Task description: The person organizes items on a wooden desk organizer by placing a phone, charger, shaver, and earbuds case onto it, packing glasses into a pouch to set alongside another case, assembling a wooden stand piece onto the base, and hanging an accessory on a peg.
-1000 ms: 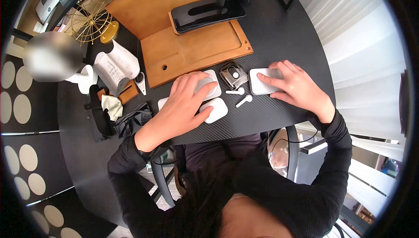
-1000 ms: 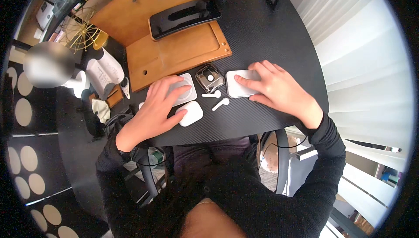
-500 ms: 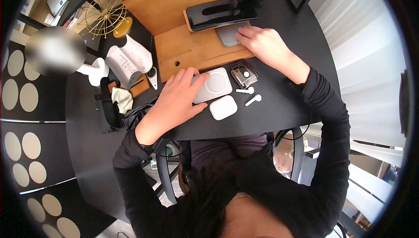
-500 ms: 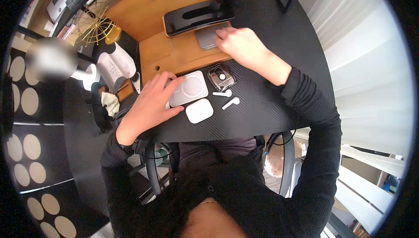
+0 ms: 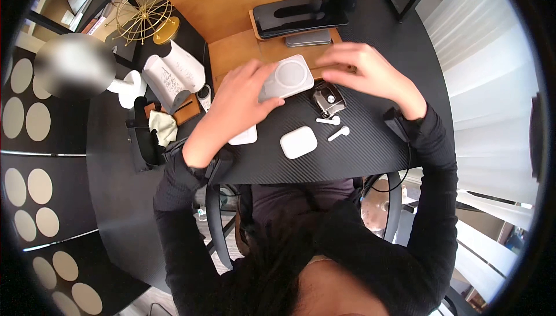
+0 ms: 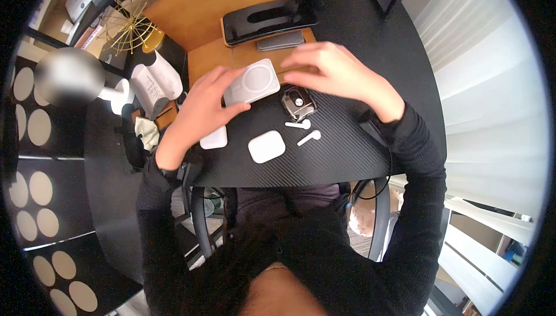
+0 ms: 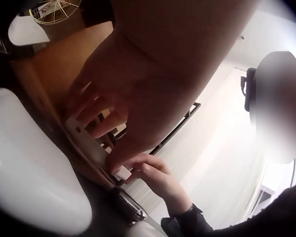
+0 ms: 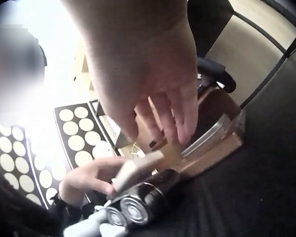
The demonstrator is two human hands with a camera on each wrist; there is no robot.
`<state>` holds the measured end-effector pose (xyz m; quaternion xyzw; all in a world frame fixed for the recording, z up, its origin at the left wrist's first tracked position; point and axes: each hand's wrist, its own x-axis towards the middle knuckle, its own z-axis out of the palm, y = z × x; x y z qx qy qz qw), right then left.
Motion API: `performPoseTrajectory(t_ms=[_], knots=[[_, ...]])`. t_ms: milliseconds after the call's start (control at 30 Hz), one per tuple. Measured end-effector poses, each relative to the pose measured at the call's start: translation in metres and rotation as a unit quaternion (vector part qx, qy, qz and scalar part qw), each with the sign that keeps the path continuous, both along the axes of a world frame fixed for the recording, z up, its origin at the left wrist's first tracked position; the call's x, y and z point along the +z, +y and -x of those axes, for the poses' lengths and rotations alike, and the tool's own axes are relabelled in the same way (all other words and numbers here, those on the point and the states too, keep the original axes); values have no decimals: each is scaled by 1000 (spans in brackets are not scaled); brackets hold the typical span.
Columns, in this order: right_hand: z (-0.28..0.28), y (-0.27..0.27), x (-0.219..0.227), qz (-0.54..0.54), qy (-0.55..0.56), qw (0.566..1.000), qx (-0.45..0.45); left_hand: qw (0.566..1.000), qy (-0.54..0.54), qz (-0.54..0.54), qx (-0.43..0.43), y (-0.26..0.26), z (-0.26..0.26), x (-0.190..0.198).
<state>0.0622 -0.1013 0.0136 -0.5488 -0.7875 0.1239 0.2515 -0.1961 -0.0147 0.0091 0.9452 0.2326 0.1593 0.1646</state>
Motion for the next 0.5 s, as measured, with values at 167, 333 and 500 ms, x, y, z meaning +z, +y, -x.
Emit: performPoseTrajectory(t_ms=[167,333,500], knots=[[2,-34,-2,48,-16,989,139,1000,-11,-20,-6,14,-23,-14],[3,-32,-16,34,-28,994,101,1000,-13,-15,0,19,-31,-20],[-12,-26,-6,32,5,995,99,997,3,-76,17,-18,-8,19]])
